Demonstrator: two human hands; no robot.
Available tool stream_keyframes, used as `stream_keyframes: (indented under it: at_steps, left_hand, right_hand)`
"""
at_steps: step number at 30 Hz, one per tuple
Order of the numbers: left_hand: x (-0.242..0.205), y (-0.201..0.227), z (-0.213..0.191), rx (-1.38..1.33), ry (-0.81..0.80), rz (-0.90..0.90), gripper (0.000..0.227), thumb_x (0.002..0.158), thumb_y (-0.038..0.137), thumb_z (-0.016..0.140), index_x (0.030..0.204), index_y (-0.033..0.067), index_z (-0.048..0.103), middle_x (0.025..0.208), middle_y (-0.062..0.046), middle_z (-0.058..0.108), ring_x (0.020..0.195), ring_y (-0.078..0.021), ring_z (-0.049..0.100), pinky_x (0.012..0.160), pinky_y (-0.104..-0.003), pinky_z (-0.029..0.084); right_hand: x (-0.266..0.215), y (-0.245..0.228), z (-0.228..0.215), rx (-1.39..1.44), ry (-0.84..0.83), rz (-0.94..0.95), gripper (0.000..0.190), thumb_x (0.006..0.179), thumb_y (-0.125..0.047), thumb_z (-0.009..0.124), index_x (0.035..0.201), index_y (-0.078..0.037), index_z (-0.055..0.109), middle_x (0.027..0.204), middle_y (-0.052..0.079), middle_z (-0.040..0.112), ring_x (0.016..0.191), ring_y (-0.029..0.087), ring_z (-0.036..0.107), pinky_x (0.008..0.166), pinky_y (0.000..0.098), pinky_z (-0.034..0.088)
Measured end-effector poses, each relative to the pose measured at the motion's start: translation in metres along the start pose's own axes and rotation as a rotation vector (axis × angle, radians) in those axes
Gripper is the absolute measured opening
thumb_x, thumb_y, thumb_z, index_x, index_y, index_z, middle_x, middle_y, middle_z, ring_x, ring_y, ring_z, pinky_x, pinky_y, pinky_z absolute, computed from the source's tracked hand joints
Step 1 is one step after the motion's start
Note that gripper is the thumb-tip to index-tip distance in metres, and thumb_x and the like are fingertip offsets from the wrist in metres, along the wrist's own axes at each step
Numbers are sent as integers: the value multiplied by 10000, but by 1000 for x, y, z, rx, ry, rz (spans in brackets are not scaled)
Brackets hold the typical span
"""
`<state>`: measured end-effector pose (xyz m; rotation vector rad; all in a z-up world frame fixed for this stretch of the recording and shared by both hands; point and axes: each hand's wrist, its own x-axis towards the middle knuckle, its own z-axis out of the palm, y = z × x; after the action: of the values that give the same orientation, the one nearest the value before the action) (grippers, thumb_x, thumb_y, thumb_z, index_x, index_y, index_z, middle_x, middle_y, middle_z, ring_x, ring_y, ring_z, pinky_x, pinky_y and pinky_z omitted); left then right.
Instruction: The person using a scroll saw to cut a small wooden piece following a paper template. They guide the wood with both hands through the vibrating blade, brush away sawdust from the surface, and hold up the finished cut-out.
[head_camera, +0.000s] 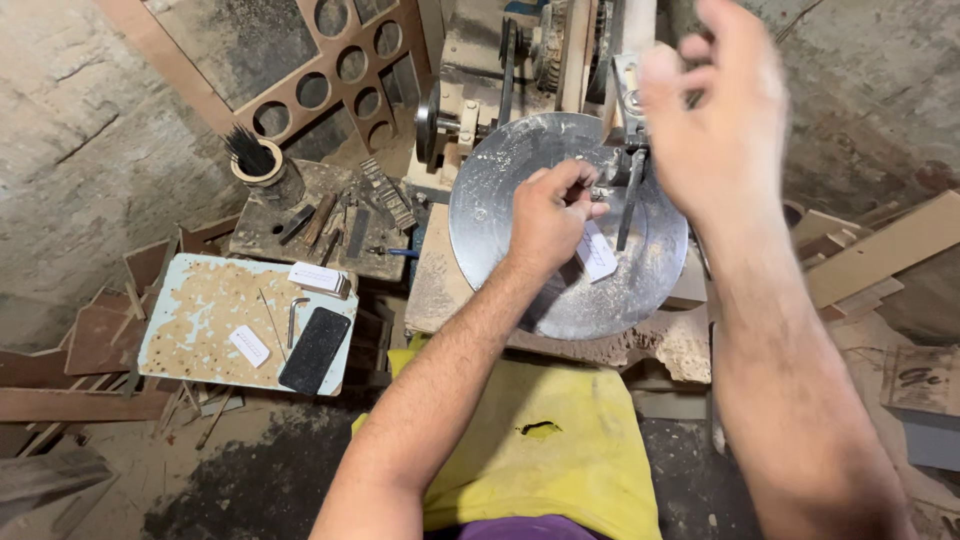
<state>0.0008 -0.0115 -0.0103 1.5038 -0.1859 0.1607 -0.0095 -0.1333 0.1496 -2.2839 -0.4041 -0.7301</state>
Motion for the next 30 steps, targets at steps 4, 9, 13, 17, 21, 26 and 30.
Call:
stream_keyframes:
  at_steps: [4,9,13,17,21,26,30]
  left_hand:
    - [3,1,-2,2,37,70,238,882,-153,601,1027,16,683,958,-82,591,844,-114,735,751,-269,626]
    - [5,-8,0,21,46,153,203,862,-161,616,975,-1,667,913,-85,606,800,-125,718,729,-280,631]
    - [3,-16,-3,247,108,249,168,882,-69,743,992,57,741,877,-59,707,785,-155,677,700,-326,596]
    - [-2,-15,0,43,43,116,176,803,22,744,969,81,729,872,-52,669,783,-135,674,725,-323,609]
    - [-1,0,-17,288,-45,173,307,731,188,901,980,112,740,865,-16,739,813,-152,644,750,-340,554]
    - [-17,16,-38,533,-1,8,575,672,368,903,1132,96,691,1021,-47,704,1019,-226,583,951,-425,438]
    - [-54,30,-28,737,-21,-155,864,632,569,901,1233,23,606,1151,-127,611,1111,-274,526,1004,-477,350]
  right_hand:
    - [11,16,39,-203,-192,17,849,1032,-501,752,1521,39,317,1356,362,529,1202,499,590,987,556,510]
    - [-4,30,40,-127,-132,33,815,1070,-550,705,1519,17,329,1437,319,510,1304,464,584,1059,567,488]
    - [-52,8,34,-159,78,-396,708,1090,-501,706,1469,3,387,1485,288,443,1428,434,450,1216,570,404]
    - [-78,8,29,-282,170,-552,611,1044,-463,719,1429,-58,470,1471,251,473,1380,406,455,1152,573,400]
    - [-38,1,19,-152,446,-760,414,987,-309,681,1313,-61,620,1317,178,604,1233,313,529,1031,505,473]
    - [16,-28,14,-199,73,-356,319,1003,-195,662,1261,-15,712,1253,183,653,1229,385,558,983,554,437]
    - [66,-4,38,-247,-160,107,423,999,-389,684,1276,-70,688,1245,183,663,1234,415,572,1044,625,399]
